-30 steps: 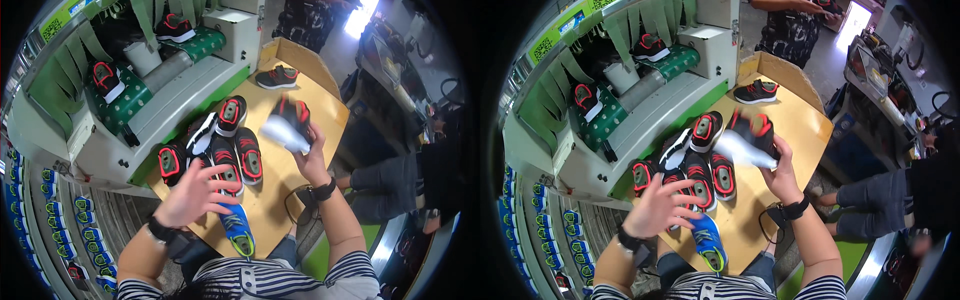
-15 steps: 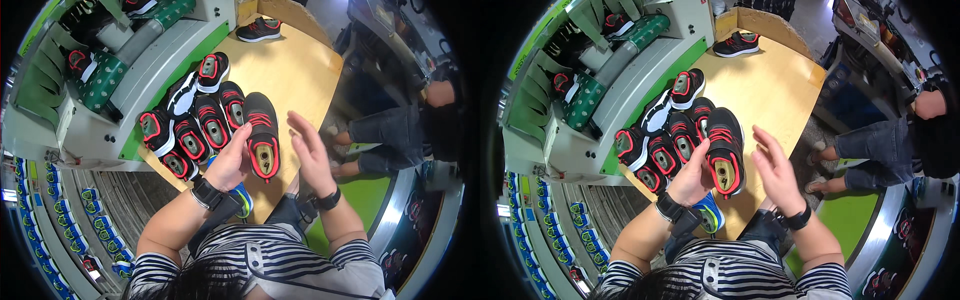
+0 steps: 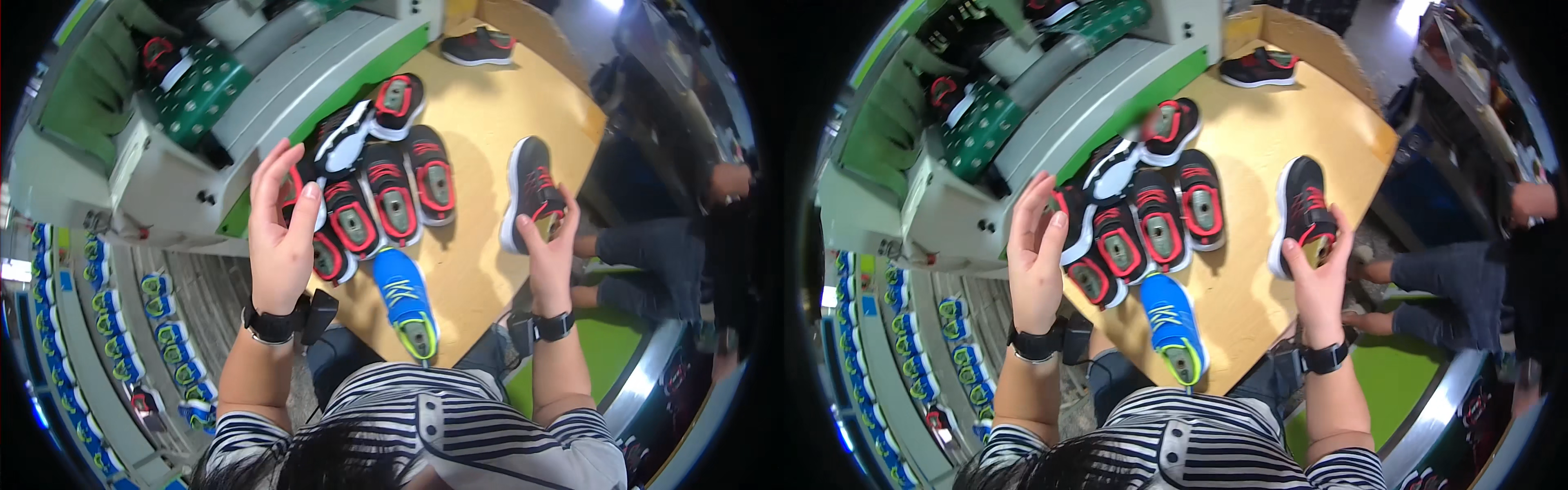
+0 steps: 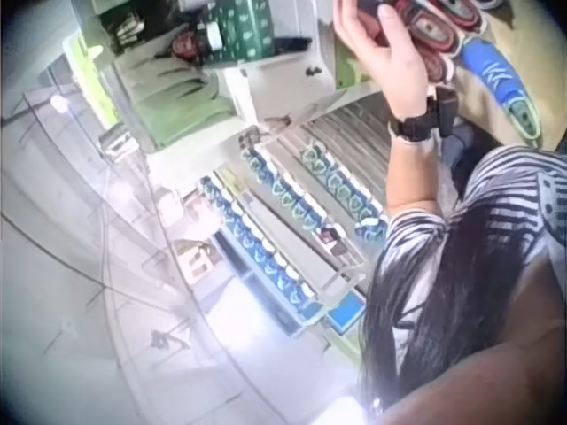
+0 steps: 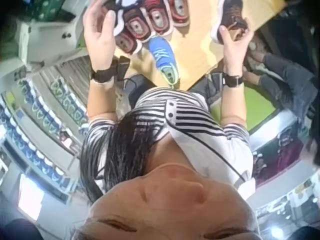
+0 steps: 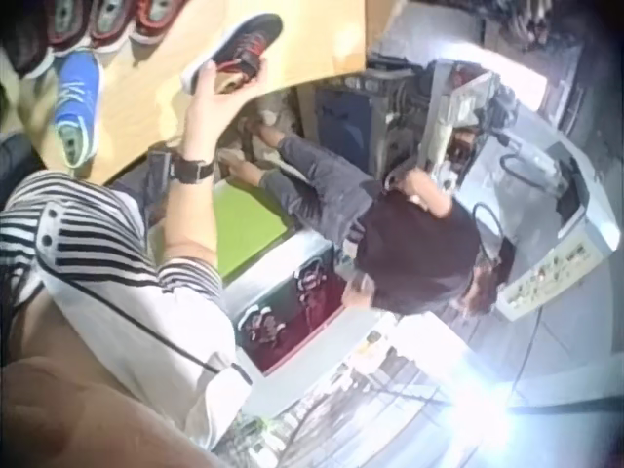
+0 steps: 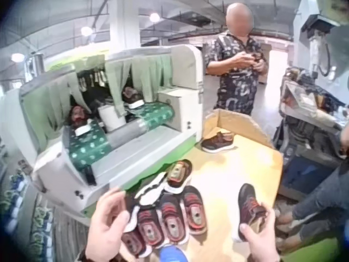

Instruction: The person handles multiple black and red sneakers on a wooden table in a factory setting. They pick up individual shoes, inspect them, and place them onto a green conveyor belt machine. The person also arranges the shoes on the table and occasionally interacts with a coworker who is also handling footwear.

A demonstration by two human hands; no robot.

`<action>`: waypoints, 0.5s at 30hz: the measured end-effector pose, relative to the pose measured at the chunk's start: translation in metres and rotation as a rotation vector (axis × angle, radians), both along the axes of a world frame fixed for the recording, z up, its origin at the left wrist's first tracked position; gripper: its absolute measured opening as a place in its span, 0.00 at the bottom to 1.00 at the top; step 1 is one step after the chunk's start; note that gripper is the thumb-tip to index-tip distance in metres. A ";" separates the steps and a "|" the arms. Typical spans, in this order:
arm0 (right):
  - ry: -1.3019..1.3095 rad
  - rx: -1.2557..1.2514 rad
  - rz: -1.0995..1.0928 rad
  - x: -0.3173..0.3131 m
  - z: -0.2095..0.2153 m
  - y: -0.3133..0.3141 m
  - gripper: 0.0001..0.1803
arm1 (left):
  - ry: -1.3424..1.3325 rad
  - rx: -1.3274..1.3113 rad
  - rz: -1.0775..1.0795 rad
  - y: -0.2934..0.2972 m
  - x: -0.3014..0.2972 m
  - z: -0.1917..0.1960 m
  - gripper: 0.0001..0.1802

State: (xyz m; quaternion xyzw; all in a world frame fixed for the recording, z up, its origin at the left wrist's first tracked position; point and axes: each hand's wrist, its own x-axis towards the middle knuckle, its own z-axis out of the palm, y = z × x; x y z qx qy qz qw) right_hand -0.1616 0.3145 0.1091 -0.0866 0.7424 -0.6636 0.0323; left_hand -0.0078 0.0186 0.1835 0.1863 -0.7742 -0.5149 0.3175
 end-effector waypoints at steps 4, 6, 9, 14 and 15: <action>0.241 0.278 0.145 -0.022 -0.041 -0.044 0.44 | 0.059 -0.159 0.274 -0.030 0.023 -0.001 0.23; 0.121 0.189 0.238 -0.036 -0.063 -0.061 0.48 | 0.088 0.018 0.279 -0.040 0.031 -0.005 0.23; 0.067 0.104 0.357 -0.032 -0.058 -0.062 0.49 | 0.126 0.115 0.316 -0.051 0.041 -0.014 0.24; 0.036 0.071 0.321 0.006 -0.075 -0.040 0.44 | 0.128 0.159 0.334 -0.050 0.051 -0.018 0.24; 0.050 0.092 0.312 0.013 -0.075 -0.037 0.43 | 0.124 0.160 0.335 -0.051 0.053 -0.020 0.24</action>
